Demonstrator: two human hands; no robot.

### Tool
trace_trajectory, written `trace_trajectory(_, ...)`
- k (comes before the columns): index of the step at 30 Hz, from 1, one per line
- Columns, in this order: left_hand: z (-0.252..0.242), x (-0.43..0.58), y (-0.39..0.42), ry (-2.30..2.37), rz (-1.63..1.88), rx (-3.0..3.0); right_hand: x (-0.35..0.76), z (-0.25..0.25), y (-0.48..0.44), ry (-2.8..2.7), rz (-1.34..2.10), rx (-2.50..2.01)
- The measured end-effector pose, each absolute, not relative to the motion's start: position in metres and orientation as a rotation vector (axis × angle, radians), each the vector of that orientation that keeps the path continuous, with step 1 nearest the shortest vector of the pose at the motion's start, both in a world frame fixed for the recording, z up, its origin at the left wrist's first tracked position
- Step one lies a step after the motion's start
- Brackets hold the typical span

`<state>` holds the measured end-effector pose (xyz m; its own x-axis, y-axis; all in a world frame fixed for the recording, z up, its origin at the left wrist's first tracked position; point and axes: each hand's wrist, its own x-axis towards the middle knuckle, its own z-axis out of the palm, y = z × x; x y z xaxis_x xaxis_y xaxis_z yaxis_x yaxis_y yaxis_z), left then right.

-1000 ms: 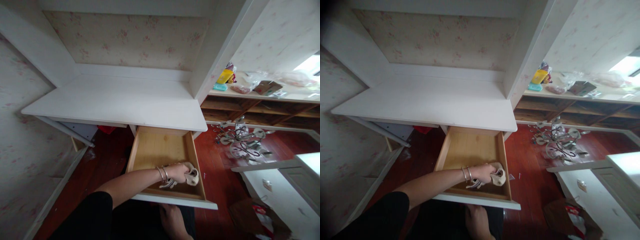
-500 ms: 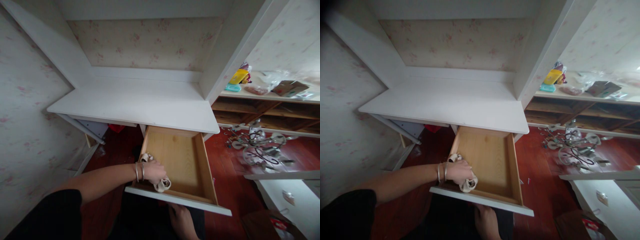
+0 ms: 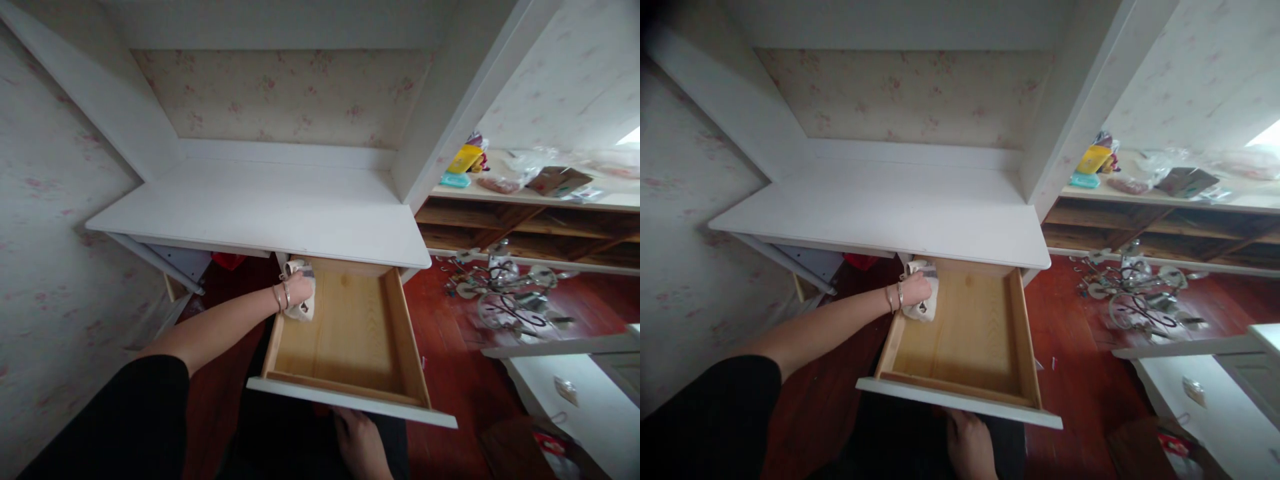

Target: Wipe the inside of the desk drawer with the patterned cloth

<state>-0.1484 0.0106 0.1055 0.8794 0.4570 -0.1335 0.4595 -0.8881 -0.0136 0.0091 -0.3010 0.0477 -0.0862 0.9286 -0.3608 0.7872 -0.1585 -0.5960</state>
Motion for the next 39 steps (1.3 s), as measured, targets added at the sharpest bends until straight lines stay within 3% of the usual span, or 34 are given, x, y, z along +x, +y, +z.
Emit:
trace_trajectory(8, 0.138, -0.151, 0.028, 0.716, -0.371, 2.986, 0.009, 0.043, -0.302, -1.843, 1.074, -1.959)
trace_trajectory(18, 0.215, -0.205, -0.022, 1.123, 0.595, 2.805, 0.014, 0.034, -0.3, -1.933, 1.135, -1.948)
trace_trajectory(21, 0.227, -0.216, -0.03, 1.323, 0.687, 2.94, 0.015, 0.033, -0.3, -1.935, 1.145, -1.916)
trace_trajectory(28, 0.158, -0.21, -0.038, 1.358, 0.007, 2.944, 0.014, 0.035, -0.301, -1.956, 1.119, -1.933)
trace_trajectory(32, 0.128, -0.212, -0.022, 1.385, 0.131, 2.927, 0.013, 0.038, -0.301, -1.928, 1.102, -1.956)
trace_trajectory(39, 0.117, -0.209, 0.015, 1.181, 0.172, 2.96, 0.012, 0.038, -0.3, -1.921, 1.098, -1.971)
